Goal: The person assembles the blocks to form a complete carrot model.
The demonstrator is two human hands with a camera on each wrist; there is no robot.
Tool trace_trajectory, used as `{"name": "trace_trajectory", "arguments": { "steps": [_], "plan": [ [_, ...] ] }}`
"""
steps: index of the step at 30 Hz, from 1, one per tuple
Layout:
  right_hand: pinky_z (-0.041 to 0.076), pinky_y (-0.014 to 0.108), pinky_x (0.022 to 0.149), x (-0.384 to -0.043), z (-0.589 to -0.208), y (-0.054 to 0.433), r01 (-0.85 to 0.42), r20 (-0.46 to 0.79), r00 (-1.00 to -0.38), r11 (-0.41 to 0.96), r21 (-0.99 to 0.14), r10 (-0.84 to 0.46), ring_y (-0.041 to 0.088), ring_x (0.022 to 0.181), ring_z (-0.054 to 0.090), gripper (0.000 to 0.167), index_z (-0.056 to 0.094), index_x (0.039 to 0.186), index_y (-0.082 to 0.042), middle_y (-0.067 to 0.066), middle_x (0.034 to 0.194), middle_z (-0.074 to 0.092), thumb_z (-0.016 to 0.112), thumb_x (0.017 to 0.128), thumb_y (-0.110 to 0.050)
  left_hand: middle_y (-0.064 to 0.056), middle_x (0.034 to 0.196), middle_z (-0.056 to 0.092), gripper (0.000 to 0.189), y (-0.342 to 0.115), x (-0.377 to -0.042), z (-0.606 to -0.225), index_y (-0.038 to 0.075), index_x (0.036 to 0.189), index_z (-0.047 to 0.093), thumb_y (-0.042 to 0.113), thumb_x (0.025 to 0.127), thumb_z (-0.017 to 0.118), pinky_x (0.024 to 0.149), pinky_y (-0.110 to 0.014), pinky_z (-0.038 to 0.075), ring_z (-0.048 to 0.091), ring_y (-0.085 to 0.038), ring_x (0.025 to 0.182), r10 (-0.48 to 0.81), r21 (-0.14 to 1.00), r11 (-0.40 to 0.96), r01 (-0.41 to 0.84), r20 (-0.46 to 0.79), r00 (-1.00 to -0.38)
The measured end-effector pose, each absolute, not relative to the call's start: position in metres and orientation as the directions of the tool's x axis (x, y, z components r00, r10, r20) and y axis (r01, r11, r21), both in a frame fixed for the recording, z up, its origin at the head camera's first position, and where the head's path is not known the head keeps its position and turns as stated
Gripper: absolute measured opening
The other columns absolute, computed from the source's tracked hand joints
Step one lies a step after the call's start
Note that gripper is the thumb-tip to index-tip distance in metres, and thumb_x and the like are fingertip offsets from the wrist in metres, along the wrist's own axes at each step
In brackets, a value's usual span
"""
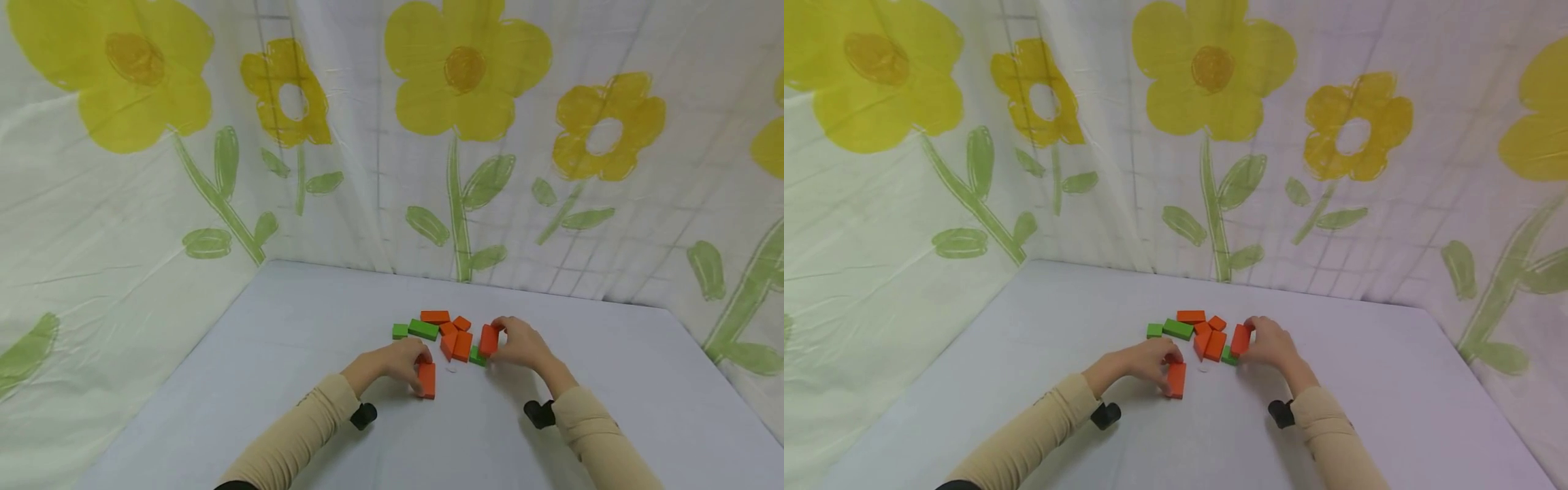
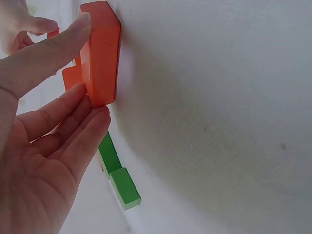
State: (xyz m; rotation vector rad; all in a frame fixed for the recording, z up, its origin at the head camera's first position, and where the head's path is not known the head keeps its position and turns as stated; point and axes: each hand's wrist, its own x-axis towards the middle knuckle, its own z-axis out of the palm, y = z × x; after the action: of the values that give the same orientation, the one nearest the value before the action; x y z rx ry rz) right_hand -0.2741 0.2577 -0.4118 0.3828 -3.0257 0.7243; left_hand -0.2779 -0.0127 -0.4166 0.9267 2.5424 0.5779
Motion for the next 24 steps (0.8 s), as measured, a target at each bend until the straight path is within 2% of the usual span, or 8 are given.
{"name": "trace_trajectory", "arguments": {
  "steps": [7,14,18,24],
  "plan": [
    [0.051,0.044,0.078,-0.257,-0.41,0.234,-0.311,0.004,-0.936,0.82,-0.48,-0.352,0.031,0.095,0.058,0.053,0.064,0.111,0.002,0.008,0.104,0.065,0.084,0.065,-0.015,0.004,0.099,0.056,0.046,-0.009,-0.279,-0.417,0.006,0.113,0.066,0.019,0.074,0.086,0.083,-0.023,0.044,0.049,-0.009,0.089,0.666,0.481,0.706,0.519,-0.203,-0.718],
    [0.049,0.045,0.085,-0.247,-0.416,0.214,-0.373,-0.011,-0.904,0.799,-0.471,-0.428,0.026,0.095,0.058,0.061,0.065,0.111,0.002,0.006,0.105,0.066,0.091,0.059,-0.018,0.005,0.097,0.056,0.046,-0.006,-0.28,-0.418,0.006,0.114,0.066,0.019,0.074,0.086,0.082,-0.023,0.044,0.049,-0.009,0.089,0.671,0.473,0.705,0.528,-0.205,-0.712],
    [0.049,0.043,0.082,-0.246,-0.419,0.207,-0.425,0.005,-0.879,0.78,-0.46,-0.477,0.023,0.092,0.058,0.057,0.066,0.109,0.001,0.005,0.101,0.066,0.09,0.061,-0.018,0.004,0.097,0.056,0.046,-0.006,-0.28,-0.417,0.006,0.113,0.066,0.019,0.073,0.086,0.082,-0.023,0.045,0.05,-0.009,0.089,0.671,0.474,0.704,0.528,-0.203,-0.713],
    [0.049,0.042,0.08,-0.244,-0.42,0.2,-0.417,-0.032,-0.874,0.784,-0.46,-0.484,0.021,0.089,0.055,0.055,0.066,0.11,0.001,0.003,0.099,0.064,0.089,0.064,-0.017,0.005,0.097,0.056,0.045,-0.005,-0.279,-0.418,0.007,0.113,0.066,0.019,0.074,0.085,0.082,-0.023,0.045,0.049,-0.009,0.089,0.672,0.476,0.704,0.527,-0.204,-0.712]
  ]
}}
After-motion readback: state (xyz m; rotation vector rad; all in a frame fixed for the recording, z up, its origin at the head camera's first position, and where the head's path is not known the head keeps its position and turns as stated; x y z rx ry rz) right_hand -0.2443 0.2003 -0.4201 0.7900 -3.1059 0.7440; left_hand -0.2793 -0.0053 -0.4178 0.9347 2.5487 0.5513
